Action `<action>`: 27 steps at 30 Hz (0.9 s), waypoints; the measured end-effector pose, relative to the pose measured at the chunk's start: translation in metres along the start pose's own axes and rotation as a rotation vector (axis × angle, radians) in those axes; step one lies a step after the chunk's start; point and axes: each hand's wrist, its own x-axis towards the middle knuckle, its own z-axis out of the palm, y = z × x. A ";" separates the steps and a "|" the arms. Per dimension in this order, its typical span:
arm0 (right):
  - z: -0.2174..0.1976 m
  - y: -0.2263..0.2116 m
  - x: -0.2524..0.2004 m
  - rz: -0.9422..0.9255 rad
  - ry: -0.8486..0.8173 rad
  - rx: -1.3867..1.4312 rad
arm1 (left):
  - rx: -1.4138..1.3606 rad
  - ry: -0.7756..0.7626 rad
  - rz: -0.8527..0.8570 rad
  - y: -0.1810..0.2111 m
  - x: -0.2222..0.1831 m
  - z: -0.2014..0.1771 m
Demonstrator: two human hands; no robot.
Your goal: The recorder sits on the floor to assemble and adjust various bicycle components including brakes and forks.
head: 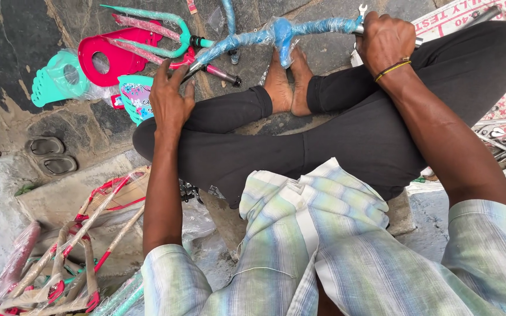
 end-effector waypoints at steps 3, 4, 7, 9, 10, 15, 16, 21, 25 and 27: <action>-0.002 -0.003 0.002 -0.001 0.009 -0.005 | -0.037 0.088 0.063 -0.003 -0.005 0.021; -0.002 -0.004 0.004 -0.004 0.011 -0.003 | -0.067 0.124 0.052 -0.004 -0.006 0.027; 0.002 -0.005 0.003 0.002 -0.038 -0.006 | -0.042 0.185 0.030 0.003 -0.003 0.034; -0.002 -0.006 0.007 -0.002 -0.034 -0.011 | -0.015 0.198 0.043 0.003 0.001 0.039; -0.003 -0.007 0.007 -0.005 -0.033 -0.013 | 0.013 0.206 0.055 0.003 0.001 0.042; -0.006 -0.010 0.008 -0.003 -0.016 -0.031 | 0.008 0.191 0.026 -0.004 0.000 0.060; -0.004 -0.010 0.007 -0.001 -0.023 -0.033 | -0.016 0.187 0.002 -0.007 -0.001 0.064; -0.002 -0.009 0.005 0.021 -0.032 -0.026 | -0.175 0.164 -0.014 0.002 -0.005 0.051; -0.005 -0.009 0.004 0.019 -0.026 -0.023 | -0.212 0.153 -0.024 0.007 0.001 0.051; -0.009 -0.010 0.003 0.012 -0.025 -0.017 | -0.195 0.152 -0.021 0.009 0.001 0.051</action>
